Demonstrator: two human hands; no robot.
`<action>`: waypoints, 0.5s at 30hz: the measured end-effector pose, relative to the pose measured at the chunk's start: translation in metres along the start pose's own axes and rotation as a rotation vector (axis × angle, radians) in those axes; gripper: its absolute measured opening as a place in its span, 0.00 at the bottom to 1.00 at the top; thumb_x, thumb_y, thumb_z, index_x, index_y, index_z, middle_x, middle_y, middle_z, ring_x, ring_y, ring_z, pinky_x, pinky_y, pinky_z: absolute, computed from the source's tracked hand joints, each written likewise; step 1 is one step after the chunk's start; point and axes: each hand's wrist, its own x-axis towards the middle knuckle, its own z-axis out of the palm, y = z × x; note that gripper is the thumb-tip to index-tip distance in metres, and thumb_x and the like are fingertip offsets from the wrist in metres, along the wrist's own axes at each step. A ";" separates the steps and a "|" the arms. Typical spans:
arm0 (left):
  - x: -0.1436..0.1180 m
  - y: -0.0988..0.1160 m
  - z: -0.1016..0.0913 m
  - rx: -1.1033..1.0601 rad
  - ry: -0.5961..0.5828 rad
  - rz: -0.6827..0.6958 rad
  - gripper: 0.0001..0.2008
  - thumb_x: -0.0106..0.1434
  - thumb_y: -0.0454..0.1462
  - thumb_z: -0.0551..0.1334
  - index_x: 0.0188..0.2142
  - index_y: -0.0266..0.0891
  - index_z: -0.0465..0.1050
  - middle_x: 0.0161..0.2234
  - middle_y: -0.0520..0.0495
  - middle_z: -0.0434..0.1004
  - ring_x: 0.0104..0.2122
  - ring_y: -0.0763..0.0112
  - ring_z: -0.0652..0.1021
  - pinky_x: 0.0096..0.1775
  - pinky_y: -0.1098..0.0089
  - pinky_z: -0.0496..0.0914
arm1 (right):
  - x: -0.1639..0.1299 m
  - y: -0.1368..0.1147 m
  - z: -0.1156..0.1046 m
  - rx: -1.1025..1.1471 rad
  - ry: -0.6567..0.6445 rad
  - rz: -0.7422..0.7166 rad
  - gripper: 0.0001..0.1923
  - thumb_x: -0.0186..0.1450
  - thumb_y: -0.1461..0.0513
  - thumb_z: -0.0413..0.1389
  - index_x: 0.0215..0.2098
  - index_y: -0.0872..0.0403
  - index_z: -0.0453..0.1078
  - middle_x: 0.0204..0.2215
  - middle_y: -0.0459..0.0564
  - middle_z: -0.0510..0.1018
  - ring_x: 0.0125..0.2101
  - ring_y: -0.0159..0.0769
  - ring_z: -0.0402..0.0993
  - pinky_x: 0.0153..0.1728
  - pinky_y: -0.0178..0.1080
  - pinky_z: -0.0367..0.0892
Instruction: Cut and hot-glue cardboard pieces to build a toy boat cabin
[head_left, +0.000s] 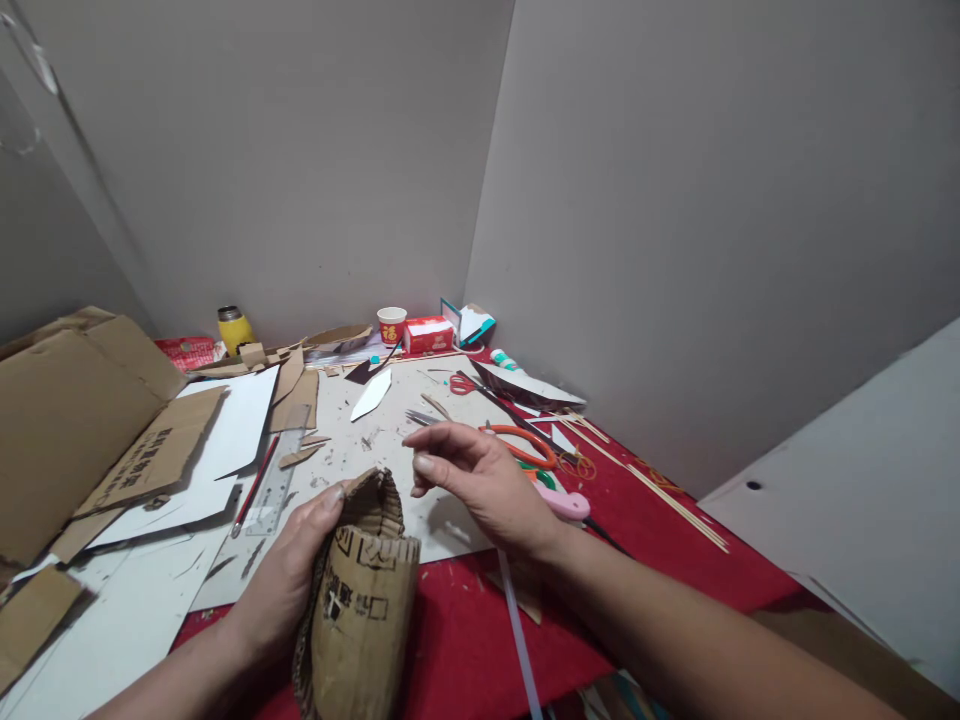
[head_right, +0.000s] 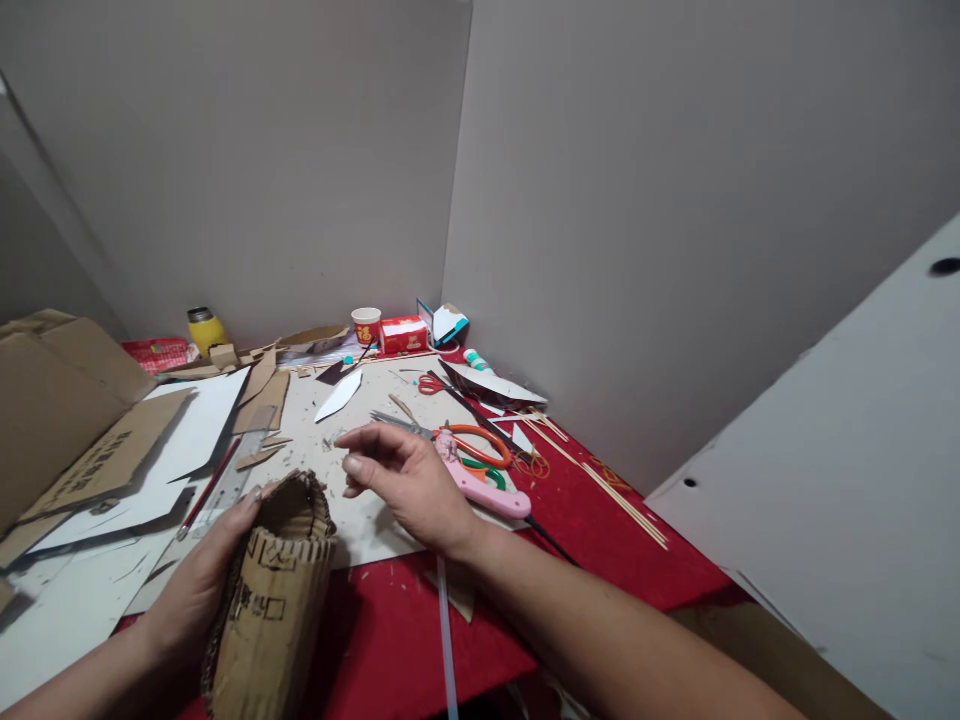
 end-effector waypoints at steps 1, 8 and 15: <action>0.000 0.000 0.000 0.008 -0.016 0.003 0.21 0.66 0.50 0.58 0.52 0.43 0.75 0.58 0.46 0.73 0.60 0.52 0.67 0.60 0.57 0.60 | 0.000 0.000 0.000 0.020 0.000 0.012 0.08 0.59 0.62 0.63 0.38 0.53 0.75 0.29 0.42 0.75 0.26 0.26 0.74 0.32 0.34 0.72; -0.001 0.005 0.004 0.098 0.026 0.092 0.19 0.65 0.51 0.58 0.48 0.46 0.77 0.55 0.51 0.76 0.57 0.59 0.70 0.59 0.65 0.60 | -0.001 -0.004 0.001 0.020 -0.019 -0.007 0.07 0.59 0.64 0.61 0.38 0.51 0.75 0.28 0.42 0.72 0.27 0.27 0.72 0.33 0.35 0.72; -0.012 0.016 0.017 0.054 -0.111 0.116 0.19 0.61 0.54 0.61 0.42 0.47 0.80 0.40 0.50 0.83 0.41 0.62 0.79 0.44 0.68 0.73 | -0.003 -0.005 -0.001 -0.027 -0.089 -0.026 0.11 0.64 0.63 0.55 0.45 0.50 0.72 0.31 0.42 0.66 0.28 0.26 0.71 0.36 0.36 0.71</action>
